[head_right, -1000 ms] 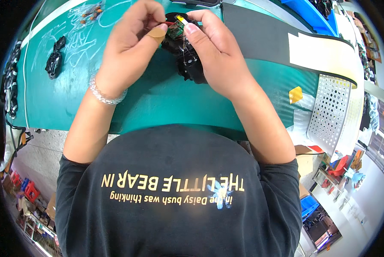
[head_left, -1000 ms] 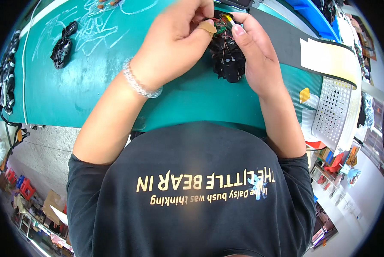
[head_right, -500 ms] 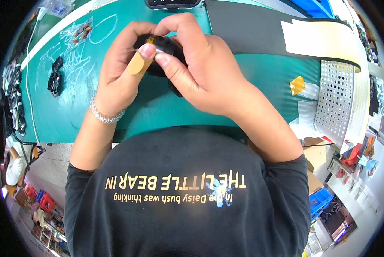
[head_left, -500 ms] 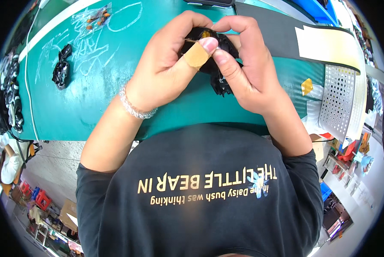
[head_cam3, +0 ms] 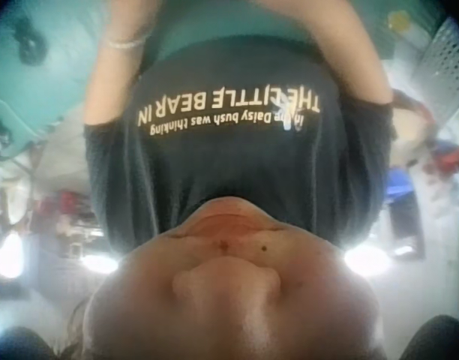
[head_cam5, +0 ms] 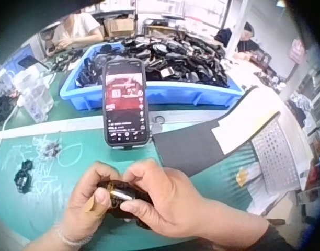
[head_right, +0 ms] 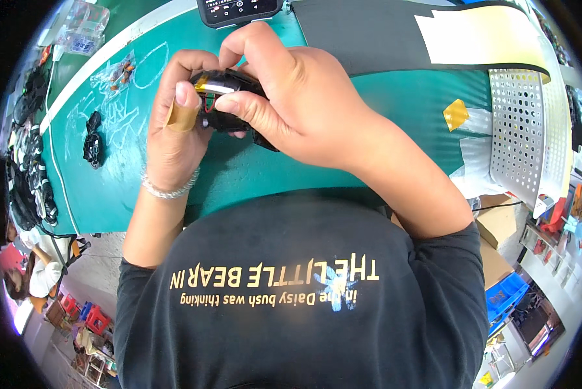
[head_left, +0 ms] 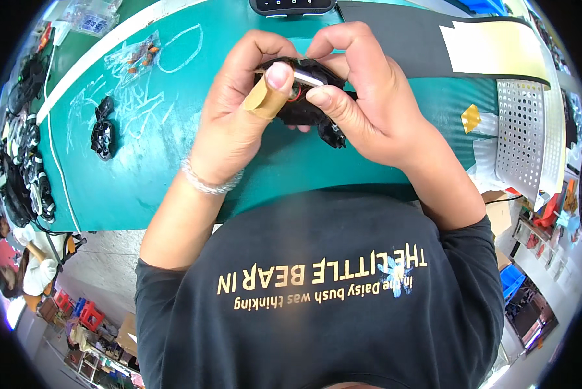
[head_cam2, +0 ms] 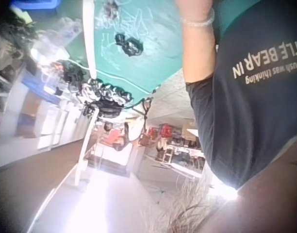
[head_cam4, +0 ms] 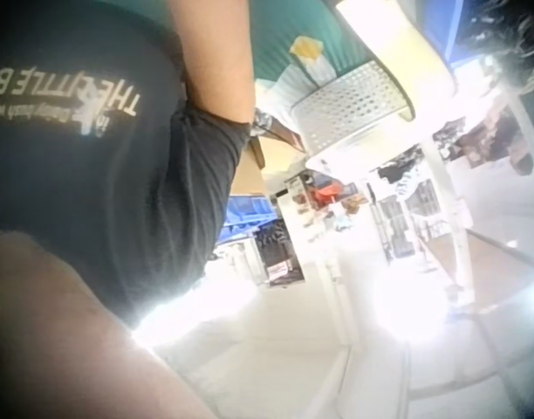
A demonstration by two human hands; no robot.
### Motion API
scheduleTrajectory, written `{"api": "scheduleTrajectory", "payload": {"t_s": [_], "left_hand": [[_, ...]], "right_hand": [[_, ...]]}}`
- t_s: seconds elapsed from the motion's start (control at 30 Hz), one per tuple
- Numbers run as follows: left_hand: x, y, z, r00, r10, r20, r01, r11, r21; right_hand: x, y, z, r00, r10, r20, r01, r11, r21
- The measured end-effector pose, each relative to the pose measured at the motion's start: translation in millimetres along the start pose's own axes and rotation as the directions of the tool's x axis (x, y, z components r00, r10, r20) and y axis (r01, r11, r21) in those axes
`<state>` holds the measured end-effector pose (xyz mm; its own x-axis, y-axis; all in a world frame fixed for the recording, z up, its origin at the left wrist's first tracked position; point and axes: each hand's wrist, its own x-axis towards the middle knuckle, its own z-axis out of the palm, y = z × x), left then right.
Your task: The person repairs a small black electronic device by hand, manipulating internal wires and components. They use a smartphone placed on the table as a reference guide while working on the device's circuitry.
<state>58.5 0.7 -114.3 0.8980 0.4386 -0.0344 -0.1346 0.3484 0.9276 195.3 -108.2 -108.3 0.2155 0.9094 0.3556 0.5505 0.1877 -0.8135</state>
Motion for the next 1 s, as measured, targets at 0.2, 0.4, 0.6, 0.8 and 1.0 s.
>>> {"api": "scheduleTrajectory", "payload": {"t_s": [0.2,0.4,0.6,0.8,1.0], "left_hand": [[3,1,0,0.963,-0.21,0.17,0.233,0.964,-0.128],[6,-4,-4,0.945,-0.227,0.235,0.293,0.907,-0.301],[5,1,1,0.99,-0.139,0.024,0.14,0.99,-0.01],[-2,-3,0,0.776,0.628,0.062,-0.406,0.42,0.812],[-4,98,-2,0.561,0.367,0.742,-0.586,-0.457,0.669]], "right_hand": [[5,6,-8,0.996,-0.045,-0.073,0.041,0.997,-0.062],[8,16,-10,0.996,-0.084,-0.039,0.075,0.978,-0.192],[13,-3,-12,0.911,-0.32,-0.26,0.261,0.936,-0.237],[-14,-84,-33,0.75,-0.645,-0.146,0.624,0.764,-0.165],[-55,-114,-44,0.62,-0.765,-0.177,0.745,0.644,-0.174]]}}
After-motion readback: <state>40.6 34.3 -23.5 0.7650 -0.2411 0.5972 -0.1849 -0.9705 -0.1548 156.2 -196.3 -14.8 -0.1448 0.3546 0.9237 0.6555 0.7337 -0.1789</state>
